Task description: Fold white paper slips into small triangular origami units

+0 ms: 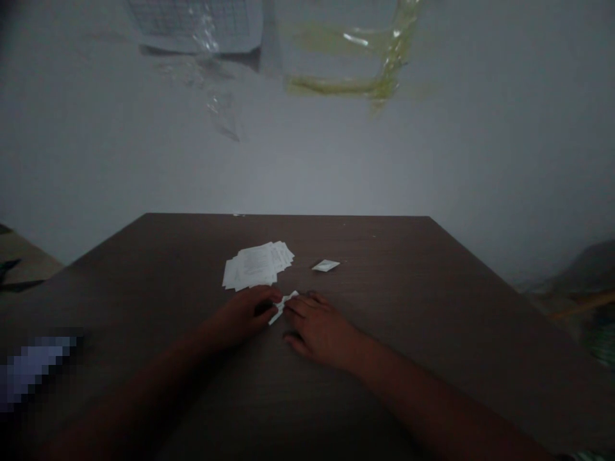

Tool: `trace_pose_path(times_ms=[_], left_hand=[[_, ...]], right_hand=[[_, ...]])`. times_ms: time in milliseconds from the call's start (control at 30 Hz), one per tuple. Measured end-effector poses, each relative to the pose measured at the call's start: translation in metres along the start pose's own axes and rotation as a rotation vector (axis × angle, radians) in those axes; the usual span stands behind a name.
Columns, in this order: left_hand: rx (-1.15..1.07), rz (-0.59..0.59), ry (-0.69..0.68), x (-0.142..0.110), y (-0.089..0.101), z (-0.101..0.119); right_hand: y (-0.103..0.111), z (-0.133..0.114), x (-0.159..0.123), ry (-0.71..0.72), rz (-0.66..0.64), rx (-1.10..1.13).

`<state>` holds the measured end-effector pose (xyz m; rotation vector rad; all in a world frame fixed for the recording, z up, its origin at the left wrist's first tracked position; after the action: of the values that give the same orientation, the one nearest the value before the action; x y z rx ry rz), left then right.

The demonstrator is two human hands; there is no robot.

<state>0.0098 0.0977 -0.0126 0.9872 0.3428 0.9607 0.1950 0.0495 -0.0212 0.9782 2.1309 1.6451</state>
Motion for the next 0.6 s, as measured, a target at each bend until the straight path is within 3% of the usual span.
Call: trace_pose_path(times_ms=[200, 600], left_hand=[[0.023, -0.026, -0.015, -0.0015, 0.0033, 0.0009], [-0.017, -0.041, -0.003, 0.0008, 0.0064, -0.0019]], right_hand=[[-0.0042, 0.0025, -0.001, -0.048, -0.077, 0.02], [-0.0035, 0.0032, -0.0023, -0.028, -0.083, 0.0]])
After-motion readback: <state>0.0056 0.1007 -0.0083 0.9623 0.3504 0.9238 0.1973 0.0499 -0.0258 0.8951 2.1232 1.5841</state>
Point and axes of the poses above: each hand's wrist, its own x-axis towards the middle knuckle, its own y-axis out of the back of the hand, z = x × y, the point moved 6 cm from there along x, towards the middle knuckle, and after that the axes turned 4 degrees about x, right-handed, at the moved point
